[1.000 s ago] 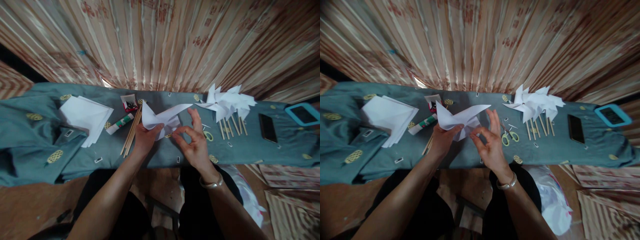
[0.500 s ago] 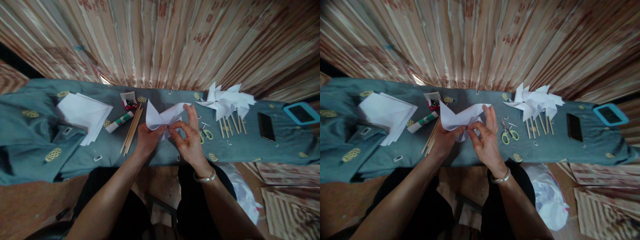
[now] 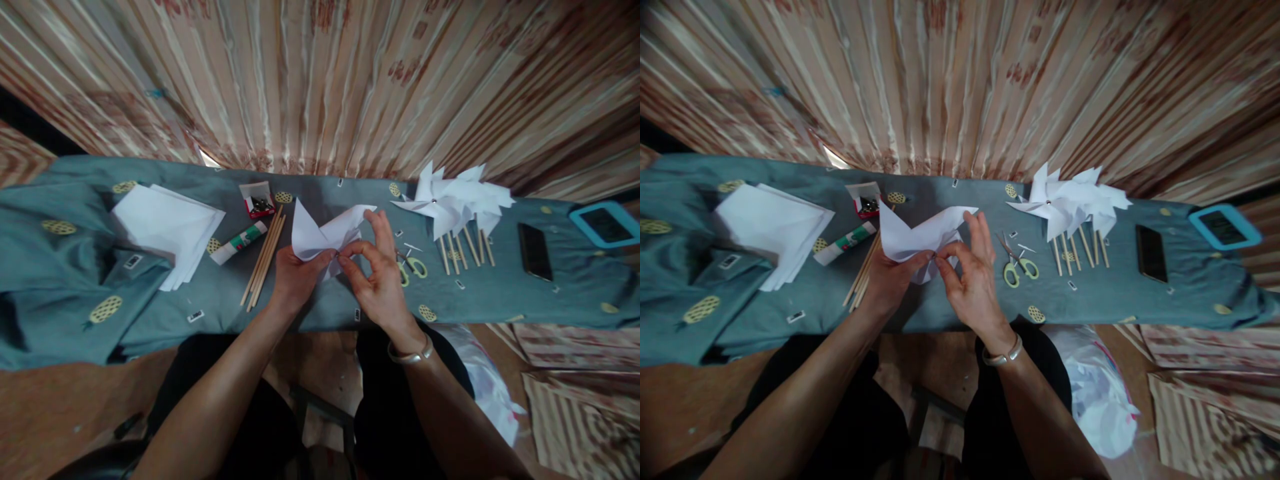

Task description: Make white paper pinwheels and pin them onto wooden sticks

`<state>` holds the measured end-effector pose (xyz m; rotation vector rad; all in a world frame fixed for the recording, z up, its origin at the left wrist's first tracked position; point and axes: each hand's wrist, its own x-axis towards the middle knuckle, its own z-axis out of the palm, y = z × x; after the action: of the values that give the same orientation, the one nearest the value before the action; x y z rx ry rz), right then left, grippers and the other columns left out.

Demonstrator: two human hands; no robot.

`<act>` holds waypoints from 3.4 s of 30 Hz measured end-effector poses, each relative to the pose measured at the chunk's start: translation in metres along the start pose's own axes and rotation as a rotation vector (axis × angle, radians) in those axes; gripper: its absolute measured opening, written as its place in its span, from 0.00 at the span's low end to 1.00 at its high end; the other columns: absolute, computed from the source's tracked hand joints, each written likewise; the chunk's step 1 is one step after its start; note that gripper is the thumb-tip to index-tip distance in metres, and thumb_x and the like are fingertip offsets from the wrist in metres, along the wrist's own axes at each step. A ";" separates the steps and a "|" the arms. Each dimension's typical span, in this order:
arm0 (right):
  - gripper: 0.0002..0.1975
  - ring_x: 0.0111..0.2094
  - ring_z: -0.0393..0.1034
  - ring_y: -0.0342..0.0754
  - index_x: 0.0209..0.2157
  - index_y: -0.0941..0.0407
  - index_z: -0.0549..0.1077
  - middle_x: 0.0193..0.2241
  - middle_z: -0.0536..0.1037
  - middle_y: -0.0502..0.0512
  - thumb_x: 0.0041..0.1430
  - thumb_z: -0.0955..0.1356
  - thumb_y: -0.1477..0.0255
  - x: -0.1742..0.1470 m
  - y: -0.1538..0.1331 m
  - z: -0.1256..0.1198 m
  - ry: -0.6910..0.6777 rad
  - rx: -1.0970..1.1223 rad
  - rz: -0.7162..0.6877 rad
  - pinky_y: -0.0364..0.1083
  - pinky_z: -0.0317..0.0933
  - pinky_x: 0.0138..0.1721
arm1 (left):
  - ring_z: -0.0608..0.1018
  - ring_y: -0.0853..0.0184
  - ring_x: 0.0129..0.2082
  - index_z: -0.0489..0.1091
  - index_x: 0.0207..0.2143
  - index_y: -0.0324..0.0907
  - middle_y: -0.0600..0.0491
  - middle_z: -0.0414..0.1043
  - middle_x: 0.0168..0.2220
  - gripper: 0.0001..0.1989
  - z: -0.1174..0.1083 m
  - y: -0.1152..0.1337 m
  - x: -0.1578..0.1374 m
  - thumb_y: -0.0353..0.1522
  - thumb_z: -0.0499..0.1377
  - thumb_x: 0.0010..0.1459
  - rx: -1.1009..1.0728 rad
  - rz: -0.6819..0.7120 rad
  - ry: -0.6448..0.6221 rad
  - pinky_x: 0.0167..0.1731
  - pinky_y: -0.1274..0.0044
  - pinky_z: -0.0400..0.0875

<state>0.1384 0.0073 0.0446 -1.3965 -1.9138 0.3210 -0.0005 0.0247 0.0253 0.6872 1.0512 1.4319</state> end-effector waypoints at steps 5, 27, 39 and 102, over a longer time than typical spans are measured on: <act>0.05 0.72 0.42 0.61 0.35 0.52 0.73 0.67 0.59 0.52 0.65 0.66 0.70 0.000 -0.001 0.000 -0.004 0.040 0.026 0.70 0.43 0.68 | 0.80 0.65 0.30 0.79 0.28 0.41 0.53 0.81 0.29 0.12 0.000 -0.001 -0.001 0.30 0.73 0.37 -0.013 -0.015 0.008 0.34 0.75 0.74; 0.04 0.72 0.45 0.57 0.32 0.53 0.75 0.67 0.62 0.55 0.60 0.69 0.69 -0.002 0.004 0.004 0.037 0.242 0.199 0.66 0.40 0.69 | 0.79 0.68 0.27 0.80 0.28 0.38 0.52 0.81 0.28 0.14 -0.002 -0.002 0.000 0.30 0.75 0.34 -0.072 -0.082 -0.070 0.33 0.76 0.74; 0.23 0.62 0.65 0.57 0.49 0.52 0.72 0.59 0.71 0.60 0.51 0.76 0.66 -0.004 0.005 0.010 0.221 0.358 0.319 0.62 0.56 0.65 | 0.80 0.68 0.28 0.81 0.27 0.40 0.52 0.82 0.28 0.12 0.000 0.001 0.000 0.30 0.74 0.35 -0.075 -0.075 -0.060 0.33 0.77 0.75; 0.37 0.29 0.78 0.48 0.52 0.52 0.65 0.29 0.83 0.46 0.39 0.78 0.68 0.001 0.009 0.004 0.010 0.920 0.680 0.48 0.73 0.33 | 0.76 0.67 0.24 0.79 0.22 0.37 0.51 0.79 0.24 0.16 -0.004 0.004 -0.004 0.36 0.75 0.30 0.101 -0.189 -0.081 0.28 0.76 0.72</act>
<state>0.1414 0.0122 0.0368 -1.2952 -0.9523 1.3128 -0.0055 0.0206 0.0276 0.6936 1.1002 1.1855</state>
